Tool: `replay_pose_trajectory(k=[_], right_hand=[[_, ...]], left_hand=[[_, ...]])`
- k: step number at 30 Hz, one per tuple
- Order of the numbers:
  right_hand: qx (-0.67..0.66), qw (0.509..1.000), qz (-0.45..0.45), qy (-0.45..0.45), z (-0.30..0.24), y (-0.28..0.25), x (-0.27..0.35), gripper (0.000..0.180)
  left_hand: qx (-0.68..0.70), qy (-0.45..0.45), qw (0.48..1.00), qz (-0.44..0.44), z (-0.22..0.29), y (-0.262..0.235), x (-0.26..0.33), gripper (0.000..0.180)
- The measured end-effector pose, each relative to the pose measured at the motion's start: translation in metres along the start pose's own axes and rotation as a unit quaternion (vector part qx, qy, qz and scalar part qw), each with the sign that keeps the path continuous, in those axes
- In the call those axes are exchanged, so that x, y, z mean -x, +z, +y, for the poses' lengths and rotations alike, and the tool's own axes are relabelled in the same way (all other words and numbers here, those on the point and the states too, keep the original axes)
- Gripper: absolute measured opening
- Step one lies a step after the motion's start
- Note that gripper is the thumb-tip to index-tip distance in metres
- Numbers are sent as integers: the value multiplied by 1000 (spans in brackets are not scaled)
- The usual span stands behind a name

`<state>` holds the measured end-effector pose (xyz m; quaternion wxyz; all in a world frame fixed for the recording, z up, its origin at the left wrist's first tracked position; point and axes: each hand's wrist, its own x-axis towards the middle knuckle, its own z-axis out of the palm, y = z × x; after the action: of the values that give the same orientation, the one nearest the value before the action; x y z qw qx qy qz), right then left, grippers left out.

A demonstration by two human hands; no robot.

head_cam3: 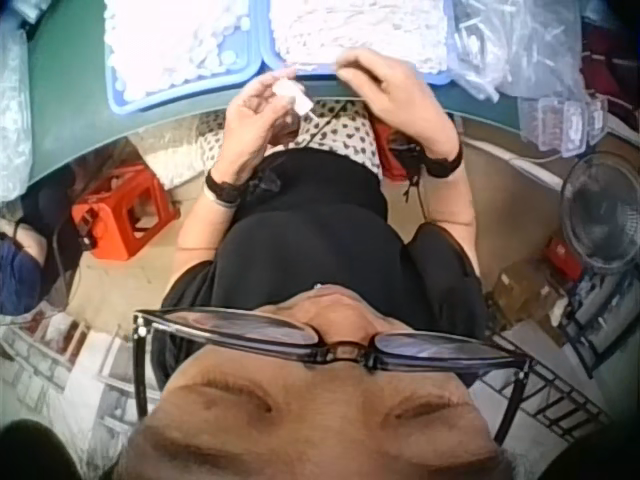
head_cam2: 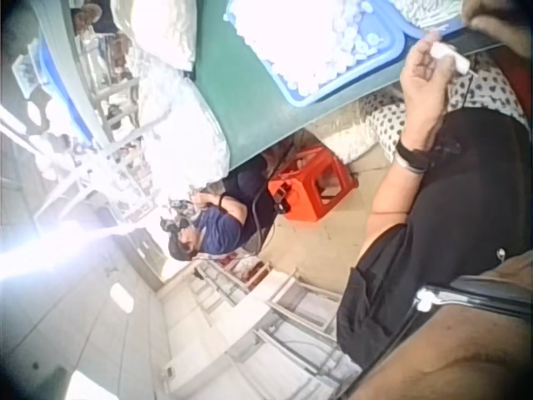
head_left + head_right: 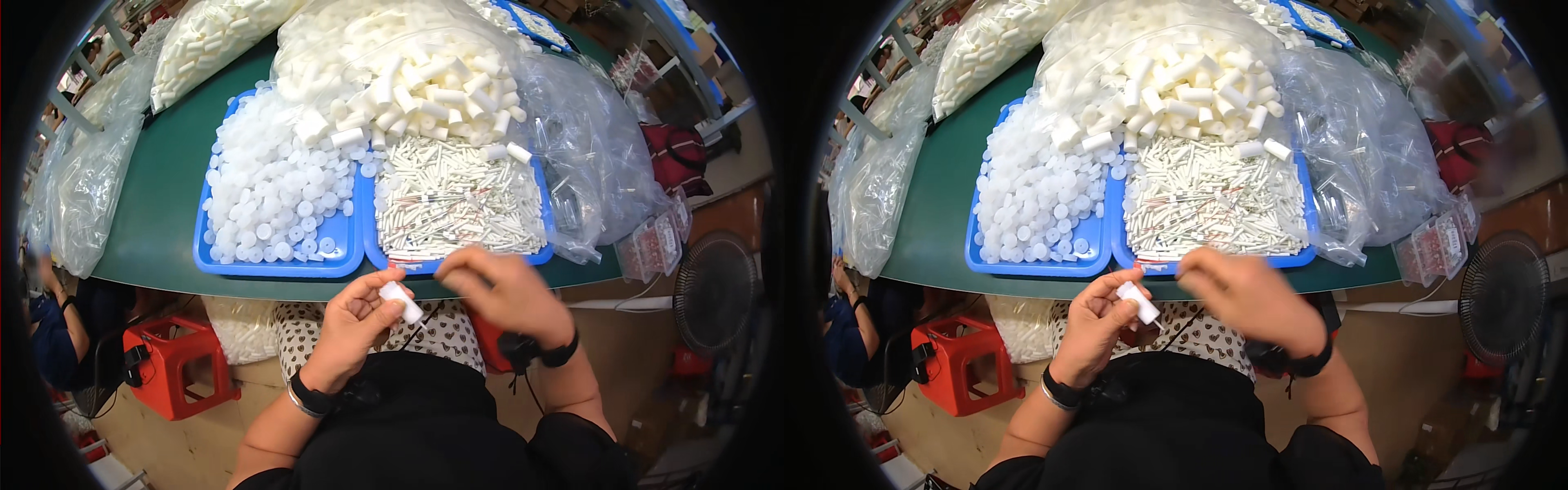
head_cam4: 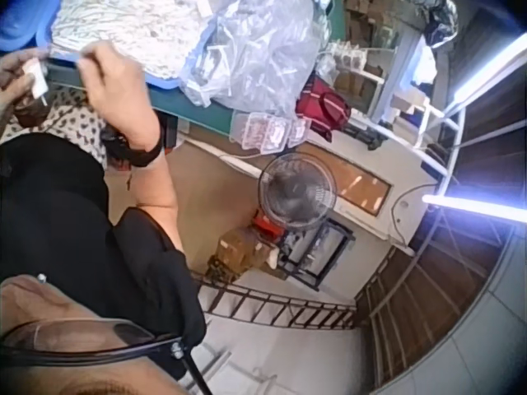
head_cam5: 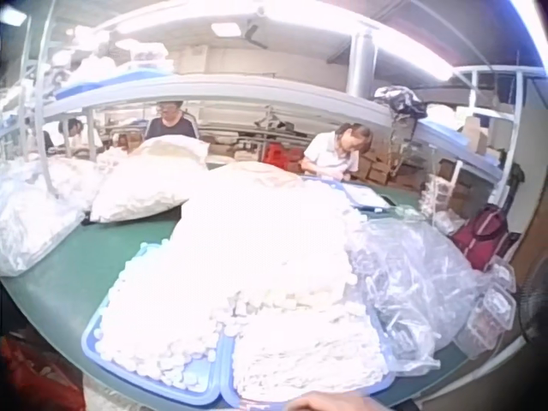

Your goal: The person repeatedly picks up small white plastic caps and thin white rods from blue trays on a table. They insert the rods into the caps by hand and place the assembled units back into the tray. The process is repetitive and involves handling small parts one at a time.

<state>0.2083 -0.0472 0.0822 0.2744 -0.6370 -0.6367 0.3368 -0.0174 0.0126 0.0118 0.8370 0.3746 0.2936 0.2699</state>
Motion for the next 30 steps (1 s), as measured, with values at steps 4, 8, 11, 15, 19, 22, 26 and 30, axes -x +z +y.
replay_pose_trajectory(k=[4,8,11,15,19,22,26,30], right_hand=[[458,860,224,29,55,-61,11,14],[568,778,201,178,92,-84,20,12],[543,790,189,212,100,-85,15,19],[522,814,165,192,98,-86,17,19],[479,829,223,186,86,-79,11,21],[333,898,278,68,49,-57,8,21],[108,984,95,-105,-3,1,12,28],[106,976,58,-179,-13,32,5,29]], left_hand=[[143,-18,988,-53,4,-4,-1,23],[180,-42,979,-89,3,-2,-4,18],[172,-50,979,-102,1,-4,-5,20],[145,-53,986,-65,7,0,-3,23],[130,-46,988,-75,10,-4,-3,27],[146,-45,987,-44,11,-1,-5,23],[172,-17,985,-19,3,0,-8,18],[163,14,987,-12,2,8,-6,17]])
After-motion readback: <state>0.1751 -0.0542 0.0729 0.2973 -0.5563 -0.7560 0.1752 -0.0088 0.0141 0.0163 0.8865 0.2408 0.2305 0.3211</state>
